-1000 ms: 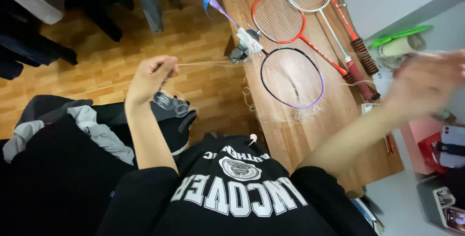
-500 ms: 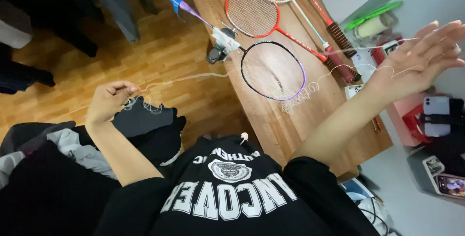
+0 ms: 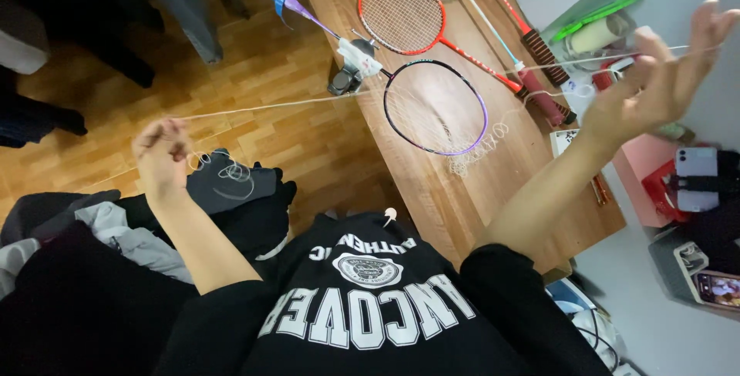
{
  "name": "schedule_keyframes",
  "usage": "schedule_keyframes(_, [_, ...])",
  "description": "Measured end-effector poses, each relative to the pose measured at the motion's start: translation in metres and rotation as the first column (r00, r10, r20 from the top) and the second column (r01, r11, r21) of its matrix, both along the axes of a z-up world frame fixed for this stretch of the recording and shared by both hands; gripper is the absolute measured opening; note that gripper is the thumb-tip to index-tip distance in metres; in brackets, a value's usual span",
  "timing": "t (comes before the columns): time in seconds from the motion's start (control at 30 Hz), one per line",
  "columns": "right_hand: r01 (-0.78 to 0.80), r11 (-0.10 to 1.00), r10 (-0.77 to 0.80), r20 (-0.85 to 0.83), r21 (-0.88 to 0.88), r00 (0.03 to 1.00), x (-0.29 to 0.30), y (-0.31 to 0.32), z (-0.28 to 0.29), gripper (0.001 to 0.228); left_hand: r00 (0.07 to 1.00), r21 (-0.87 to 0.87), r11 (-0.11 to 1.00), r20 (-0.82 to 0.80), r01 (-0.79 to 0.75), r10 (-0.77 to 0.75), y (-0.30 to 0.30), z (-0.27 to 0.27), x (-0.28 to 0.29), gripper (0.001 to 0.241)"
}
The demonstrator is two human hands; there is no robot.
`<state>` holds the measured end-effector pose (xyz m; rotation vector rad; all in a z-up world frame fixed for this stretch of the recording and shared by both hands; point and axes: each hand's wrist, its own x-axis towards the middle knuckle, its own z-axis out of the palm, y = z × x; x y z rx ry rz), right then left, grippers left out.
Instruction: The person is sitting and working on stringing a badminton racket. They are handling a long white string, pulling it taut, and tying knots to secure it to the racket frame.
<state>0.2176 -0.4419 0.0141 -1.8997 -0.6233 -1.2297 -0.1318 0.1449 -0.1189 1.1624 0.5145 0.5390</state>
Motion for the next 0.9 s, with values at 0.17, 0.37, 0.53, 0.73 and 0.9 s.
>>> schedule_keyframes(0.17, [0.062, 0.992, -0.051, 0.098, -0.112, 0.994, 0.002, 0.003, -0.012, 0.029, 0.954, -0.04, 0.961, 0.118, -0.273, 0.276, -0.013, 0.032, 0.016, 0.021])
schedule_keyframes(0.37, [0.223, 0.973, -0.215, 0.113, -0.061, 0.97, 0.015, -0.034, -0.038, 0.027, 0.896, -0.059, 0.899, 0.074, -0.435, 0.438, -0.012, 0.016, 0.034, 0.024])
schedule_keyframes(0.53, [0.362, 0.931, -0.35, 0.162, -0.046, 0.923, 0.019, -0.046, -0.038, 0.027, 0.898, -0.074, 0.896, 0.008, -0.438, 0.44, -0.008, -0.004, 0.046, 0.031])
schedule_keyframes(0.73, [0.149, 0.98, -0.151, 0.008, 0.131, 0.988, -0.022, 0.001, 0.0, 0.037, 0.893, 0.4, 0.899, -0.317, -0.179, 0.319, -0.057, 0.016, 0.066, 0.013])
schedule_keyframes(0.9, [-0.501, 0.268, 0.837, 0.058, 0.823, 0.544, -0.069, 0.097, 0.023, 0.015, 0.782, 0.268, 0.879, -0.6, 0.394, -0.168, -0.107, -0.051, 0.091, 0.016])
